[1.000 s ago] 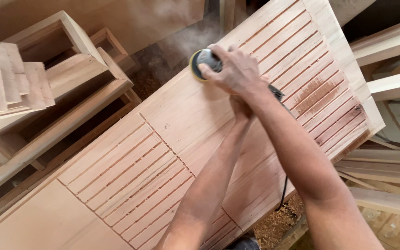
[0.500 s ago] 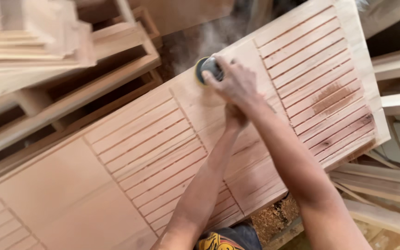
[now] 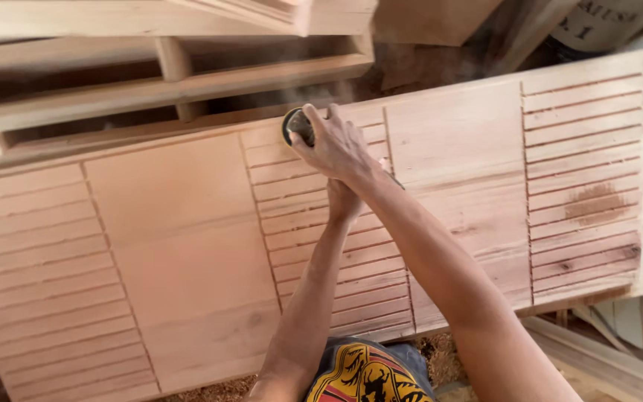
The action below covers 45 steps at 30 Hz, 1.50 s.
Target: The person sands a wooden door panel with an electric orbital sander by moving the tool across the grooved and flat sections of the wood surface.
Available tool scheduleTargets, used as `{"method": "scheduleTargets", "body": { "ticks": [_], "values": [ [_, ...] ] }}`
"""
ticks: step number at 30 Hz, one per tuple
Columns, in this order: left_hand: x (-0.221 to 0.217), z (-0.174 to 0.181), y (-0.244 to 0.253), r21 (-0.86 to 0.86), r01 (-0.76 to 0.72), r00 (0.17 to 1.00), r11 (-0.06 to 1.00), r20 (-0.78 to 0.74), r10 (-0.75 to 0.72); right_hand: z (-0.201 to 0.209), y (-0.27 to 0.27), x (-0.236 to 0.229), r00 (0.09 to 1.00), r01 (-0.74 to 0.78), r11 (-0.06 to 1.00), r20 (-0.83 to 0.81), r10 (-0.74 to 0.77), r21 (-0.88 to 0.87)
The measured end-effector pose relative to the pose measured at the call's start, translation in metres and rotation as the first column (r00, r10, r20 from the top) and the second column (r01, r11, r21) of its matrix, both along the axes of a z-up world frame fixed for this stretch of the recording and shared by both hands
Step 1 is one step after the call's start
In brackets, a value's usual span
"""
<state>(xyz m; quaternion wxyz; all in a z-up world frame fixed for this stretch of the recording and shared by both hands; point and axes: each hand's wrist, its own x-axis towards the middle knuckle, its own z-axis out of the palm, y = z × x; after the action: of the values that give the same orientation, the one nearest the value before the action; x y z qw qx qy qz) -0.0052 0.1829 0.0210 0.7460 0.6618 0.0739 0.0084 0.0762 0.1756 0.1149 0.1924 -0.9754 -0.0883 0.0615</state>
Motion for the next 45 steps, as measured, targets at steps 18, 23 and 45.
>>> {"method": "scheduleTargets", "body": {
  "ticks": [18, 23, 45],
  "values": [
    [-0.028, -0.017, -0.004, -0.058, -0.022, 0.991, 0.998, -0.136, 0.014, -0.002, 0.022, -0.036, 0.993, -0.116, 0.991, -0.033, 0.114, -0.064],
    [-0.019, -0.011, -0.065, -0.105, 0.077, 0.992, 0.991, -0.092, -0.087, 0.011, -0.033, -0.036, 1.0, -0.017, 0.999, 0.025, 0.018, -0.05],
    [-0.022, -0.042, -0.226, -0.167, 0.407, 0.911, 0.898, -0.005, -0.413, 0.027, -0.201, -0.036, 0.959, 0.284, 0.955, 0.019, -0.284, -0.08]
  ]
}}
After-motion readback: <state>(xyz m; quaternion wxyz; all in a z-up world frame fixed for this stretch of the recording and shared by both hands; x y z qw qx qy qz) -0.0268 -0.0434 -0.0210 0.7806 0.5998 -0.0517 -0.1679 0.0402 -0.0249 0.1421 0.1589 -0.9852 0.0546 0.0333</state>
